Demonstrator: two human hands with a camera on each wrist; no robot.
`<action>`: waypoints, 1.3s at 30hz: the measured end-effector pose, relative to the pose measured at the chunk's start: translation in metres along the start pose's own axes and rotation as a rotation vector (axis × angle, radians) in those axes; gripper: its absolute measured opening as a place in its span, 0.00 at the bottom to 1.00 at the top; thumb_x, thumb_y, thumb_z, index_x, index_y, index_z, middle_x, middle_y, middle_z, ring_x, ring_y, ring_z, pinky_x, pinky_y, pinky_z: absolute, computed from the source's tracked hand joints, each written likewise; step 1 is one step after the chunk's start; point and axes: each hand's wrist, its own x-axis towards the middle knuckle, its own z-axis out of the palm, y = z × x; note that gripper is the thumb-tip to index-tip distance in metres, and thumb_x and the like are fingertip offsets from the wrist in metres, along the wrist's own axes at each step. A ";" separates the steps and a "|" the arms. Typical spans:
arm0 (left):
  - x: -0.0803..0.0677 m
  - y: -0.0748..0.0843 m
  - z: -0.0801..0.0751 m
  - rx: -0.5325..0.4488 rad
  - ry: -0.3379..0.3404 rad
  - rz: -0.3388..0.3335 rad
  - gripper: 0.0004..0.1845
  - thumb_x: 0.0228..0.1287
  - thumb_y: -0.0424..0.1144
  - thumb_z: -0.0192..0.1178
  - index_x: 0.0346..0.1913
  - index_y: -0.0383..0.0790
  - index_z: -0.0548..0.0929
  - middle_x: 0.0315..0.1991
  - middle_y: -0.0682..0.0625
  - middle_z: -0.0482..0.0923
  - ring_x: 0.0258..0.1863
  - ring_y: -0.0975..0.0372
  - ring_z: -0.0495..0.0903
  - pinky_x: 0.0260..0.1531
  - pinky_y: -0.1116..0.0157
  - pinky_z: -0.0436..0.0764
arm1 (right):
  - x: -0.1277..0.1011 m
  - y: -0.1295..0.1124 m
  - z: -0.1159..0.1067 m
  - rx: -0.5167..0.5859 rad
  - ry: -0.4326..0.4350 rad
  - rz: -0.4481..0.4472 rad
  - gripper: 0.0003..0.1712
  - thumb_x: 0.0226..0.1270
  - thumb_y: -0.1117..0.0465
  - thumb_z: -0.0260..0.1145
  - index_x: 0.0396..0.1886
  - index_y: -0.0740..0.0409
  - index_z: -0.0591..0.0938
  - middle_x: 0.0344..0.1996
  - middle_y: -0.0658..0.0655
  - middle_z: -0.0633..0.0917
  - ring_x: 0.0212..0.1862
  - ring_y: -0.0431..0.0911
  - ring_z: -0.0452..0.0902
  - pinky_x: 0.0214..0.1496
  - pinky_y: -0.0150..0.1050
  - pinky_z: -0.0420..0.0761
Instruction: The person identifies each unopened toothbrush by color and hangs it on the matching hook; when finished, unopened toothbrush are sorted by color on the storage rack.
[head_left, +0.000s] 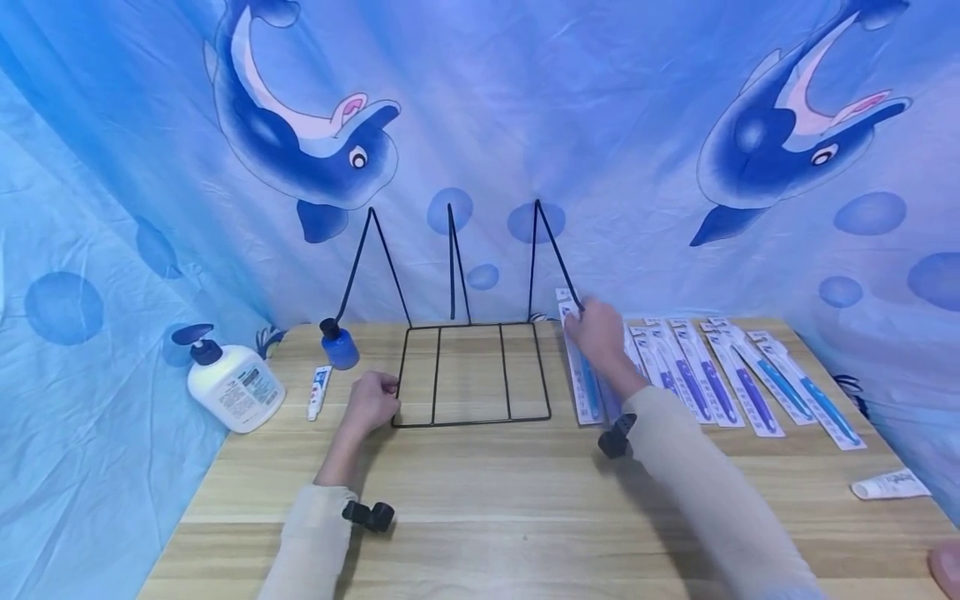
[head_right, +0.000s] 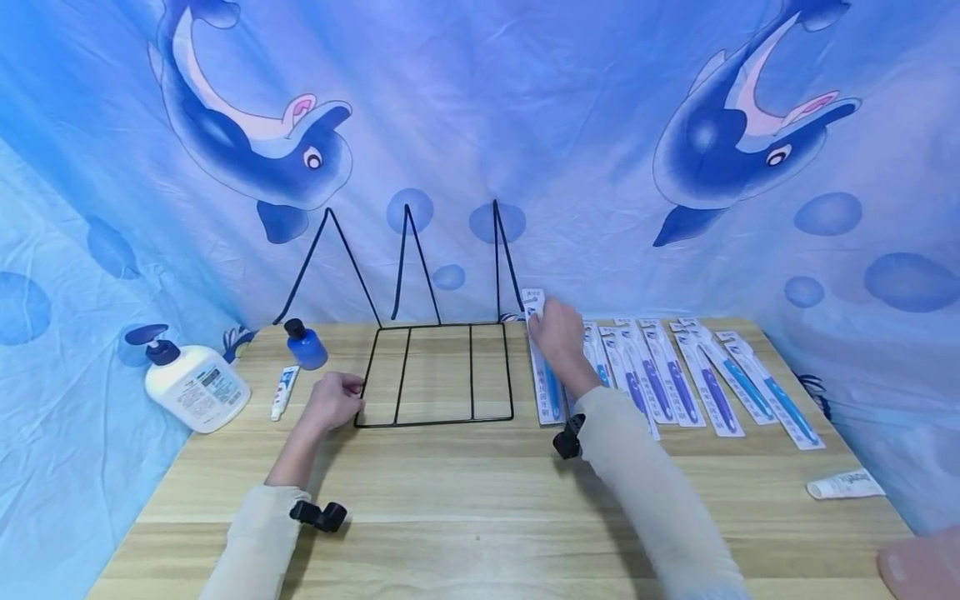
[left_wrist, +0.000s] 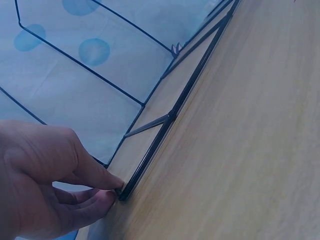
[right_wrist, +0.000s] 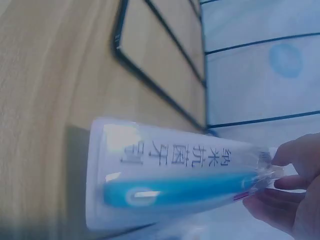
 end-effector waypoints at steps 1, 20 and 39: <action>0.000 0.000 0.000 -0.001 0.000 -0.001 0.27 0.45 0.22 0.58 0.54 0.22 0.80 0.41 0.38 0.83 0.46 0.46 0.80 0.48 0.50 0.79 | -0.002 -0.002 -0.005 0.007 0.033 -0.026 0.10 0.66 0.59 0.63 0.32 0.64 0.79 0.23 0.60 0.80 0.23 0.51 0.75 0.21 0.41 0.74; -0.005 -0.002 -0.001 0.007 0.014 0.032 0.25 0.46 0.22 0.57 0.53 0.20 0.81 0.39 0.37 0.83 0.43 0.46 0.80 0.46 0.51 0.80 | -0.064 -0.031 -0.101 0.029 0.434 -0.378 0.11 0.67 0.60 0.64 0.37 0.65 0.79 0.31 0.63 0.82 0.29 0.53 0.79 0.25 0.43 0.76; -0.005 0.000 0.001 -0.021 0.001 0.009 0.27 0.47 0.21 0.55 0.55 0.21 0.79 0.43 0.36 0.82 0.46 0.46 0.79 0.48 0.51 0.80 | -0.123 -0.052 -0.139 0.059 0.509 -0.690 0.10 0.57 0.66 0.68 0.37 0.67 0.82 0.31 0.61 0.81 0.27 0.49 0.79 0.20 0.43 0.80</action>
